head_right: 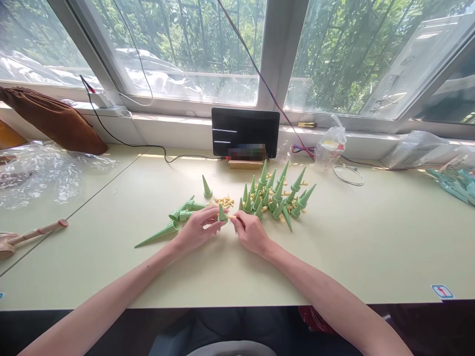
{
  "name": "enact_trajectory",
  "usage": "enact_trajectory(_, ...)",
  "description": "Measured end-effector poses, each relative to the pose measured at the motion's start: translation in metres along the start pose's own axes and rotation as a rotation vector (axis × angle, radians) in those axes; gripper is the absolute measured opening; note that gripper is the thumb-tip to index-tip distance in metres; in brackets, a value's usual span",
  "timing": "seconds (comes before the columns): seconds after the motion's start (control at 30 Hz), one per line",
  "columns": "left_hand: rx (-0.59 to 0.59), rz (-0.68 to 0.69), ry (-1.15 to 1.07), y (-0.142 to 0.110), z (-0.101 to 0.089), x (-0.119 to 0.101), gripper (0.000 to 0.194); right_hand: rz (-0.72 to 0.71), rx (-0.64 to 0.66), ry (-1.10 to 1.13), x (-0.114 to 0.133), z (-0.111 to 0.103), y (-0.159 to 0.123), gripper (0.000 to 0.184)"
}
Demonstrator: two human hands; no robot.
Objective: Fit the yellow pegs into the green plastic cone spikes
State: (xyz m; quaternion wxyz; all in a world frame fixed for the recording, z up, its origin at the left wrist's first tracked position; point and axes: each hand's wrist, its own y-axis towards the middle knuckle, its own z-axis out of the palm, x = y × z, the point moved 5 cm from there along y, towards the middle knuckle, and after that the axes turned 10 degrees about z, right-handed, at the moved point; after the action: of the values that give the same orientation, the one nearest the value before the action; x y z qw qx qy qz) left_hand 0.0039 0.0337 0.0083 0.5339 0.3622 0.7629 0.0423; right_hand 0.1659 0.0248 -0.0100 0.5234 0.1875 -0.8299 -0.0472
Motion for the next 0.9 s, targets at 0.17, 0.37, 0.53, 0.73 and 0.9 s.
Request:
enact_trajectory(0.17, -0.043, 0.047, 0.081, -0.001, 0.000, 0.001, 0.015, 0.031, 0.029, 0.040, -0.002, 0.000, 0.001, 0.025)
enact_trajectory(0.37, -0.051, 0.089, 0.126, 0.000, 0.000, -0.001, 0.018, 0.073, 0.031, 0.057, -0.003, 0.000, 0.001, 0.027)
enact_trajectory(0.53, -0.064, 0.012, -0.015, 0.002, 0.000, -0.003, 0.016, 0.092, 0.050, 0.078, -0.002, 0.001, 0.002, 0.026)
enact_trajectory(0.73, -0.067, -0.229, -0.229, 0.002, -0.005, 0.000, 0.031, 0.060, 0.060, 0.078, 0.001, 0.003, 0.001, 0.027)
enact_trajectory(0.9, -0.113, -0.284, -0.258, 0.001, -0.006, 0.003, 0.033, -0.053, -0.061, -0.103, 0.007, -0.001, -0.001, 0.023)
